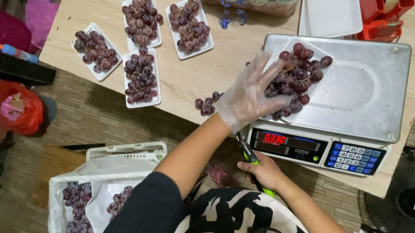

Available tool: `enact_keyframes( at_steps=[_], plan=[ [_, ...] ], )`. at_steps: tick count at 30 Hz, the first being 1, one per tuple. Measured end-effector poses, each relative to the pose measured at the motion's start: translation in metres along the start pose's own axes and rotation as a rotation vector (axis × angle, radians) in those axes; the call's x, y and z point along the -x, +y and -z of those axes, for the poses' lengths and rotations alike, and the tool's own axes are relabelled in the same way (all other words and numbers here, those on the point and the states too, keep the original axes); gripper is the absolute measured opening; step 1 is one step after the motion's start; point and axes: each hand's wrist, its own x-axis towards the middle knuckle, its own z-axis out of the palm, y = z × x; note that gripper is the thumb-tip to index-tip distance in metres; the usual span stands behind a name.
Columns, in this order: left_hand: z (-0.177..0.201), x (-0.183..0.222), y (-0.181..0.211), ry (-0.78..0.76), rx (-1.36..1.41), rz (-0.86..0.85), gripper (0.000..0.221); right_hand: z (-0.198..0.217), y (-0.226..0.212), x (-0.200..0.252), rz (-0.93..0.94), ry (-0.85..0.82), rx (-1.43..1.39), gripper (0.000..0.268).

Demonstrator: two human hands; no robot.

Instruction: Trimming grape bunches with shears and weighing them on a digital scale to prepare retail trays.

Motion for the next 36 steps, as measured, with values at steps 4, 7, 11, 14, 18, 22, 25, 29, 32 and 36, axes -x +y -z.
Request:
enact_keyframes(
  at_steps=[4,7,11,14,18,22,25,29,32,36],
  plan=[
    [0.032,0.029,0.044,-0.485,-0.119,0.666,0.112,-0.001,0.018,-0.011,-0.012,0.000,0.026,0.037],
    [0.018,0.021,0.058,-0.493,-0.203,0.619,0.111,-0.003,0.016,-0.007,-0.018,0.006,0.003,0.036],
    [-0.012,0.028,0.058,-0.482,-0.464,0.584,0.105,-0.002,0.009,-0.008,-0.012,0.012,-0.006,0.036],
    [-0.009,0.023,0.054,-0.511,-0.390,0.657,0.103,-0.006,0.018,-0.014,-0.021,0.011,-0.033,0.036],
    [-0.001,0.029,0.054,-0.661,-0.333,0.758,0.104,-0.004,0.025,-0.021,-0.005,0.000,0.016,0.036],
    [0.040,-0.001,0.057,-0.560,-0.322,0.721,0.105,0.003,0.023,-0.022,0.004,0.010,0.069,0.039],
    [0.093,-0.021,0.061,-0.510,-0.293,0.862,0.092,0.001,0.024,-0.021,0.006,0.009,0.109,0.039],
    [0.163,-0.016,0.075,-0.239,-0.307,1.454,0.089,-0.003,0.025,-0.027,0.007,0.001,0.154,0.040],
    [0.196,0.051,0.070,-0.119,-0.492,1.345,0.063,-0.004,0.021,-0.036,-0.015,0.008,0.206,0.044],
    [0.205,0.073,0.084,-0.019,-0.370,1.604,0.043,-0.013,0.015,-0.041,-0.019,0.008,0.237,0.045]
  ],
)
